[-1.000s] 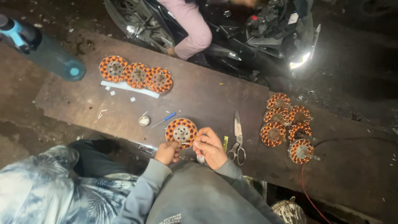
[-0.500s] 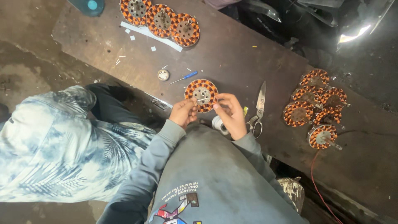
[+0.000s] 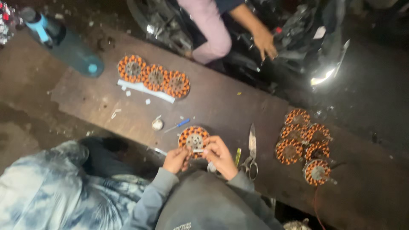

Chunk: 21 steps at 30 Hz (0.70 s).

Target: The person is assembling electrical components, likely stator coils, by inserting small white plastic pieces into the slots of a circular orange and black component. They use their hands to manipulate the pieces and occasionally use a small tool to assist with the insertion.

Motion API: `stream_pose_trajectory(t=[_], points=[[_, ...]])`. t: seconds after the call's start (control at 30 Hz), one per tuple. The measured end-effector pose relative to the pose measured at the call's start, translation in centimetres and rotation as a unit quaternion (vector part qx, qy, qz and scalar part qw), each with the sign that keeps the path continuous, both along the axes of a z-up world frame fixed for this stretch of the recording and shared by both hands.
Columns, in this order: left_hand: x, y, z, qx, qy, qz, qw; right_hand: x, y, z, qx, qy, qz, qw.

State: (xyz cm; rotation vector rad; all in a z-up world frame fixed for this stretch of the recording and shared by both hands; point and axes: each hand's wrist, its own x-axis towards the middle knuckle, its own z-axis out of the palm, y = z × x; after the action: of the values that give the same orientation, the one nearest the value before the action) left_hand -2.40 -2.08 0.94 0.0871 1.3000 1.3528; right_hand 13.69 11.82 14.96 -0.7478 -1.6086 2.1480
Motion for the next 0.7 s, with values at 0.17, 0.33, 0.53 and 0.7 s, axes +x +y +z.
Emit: stream_pose_trajectory(t=[0.17,0.33,0.53,0.7], points=[[-1.4,0.6,-0.3,-0.067,-0.074,0.020,0.995,-0.3,0.0,0.9,-0.143,0.047,-0.015,0.988],[-0.9,0.4,4.7,0.144,0.316,0.012,0.938,-0.4,0.2,1.4,-0.133,0.064,-0.004,0.989],[0.4,1.7,4.6,0.141,0.160,-0.084,0.973,0.0,0.3,1.1,-0.208,0.086,-0.025,0.974],[0.8,1.2,-0.1,0.159,0.144,-0.027,0.976,0.4,0.3,1.0,-0.242,0.097,-0.043,0.964]])
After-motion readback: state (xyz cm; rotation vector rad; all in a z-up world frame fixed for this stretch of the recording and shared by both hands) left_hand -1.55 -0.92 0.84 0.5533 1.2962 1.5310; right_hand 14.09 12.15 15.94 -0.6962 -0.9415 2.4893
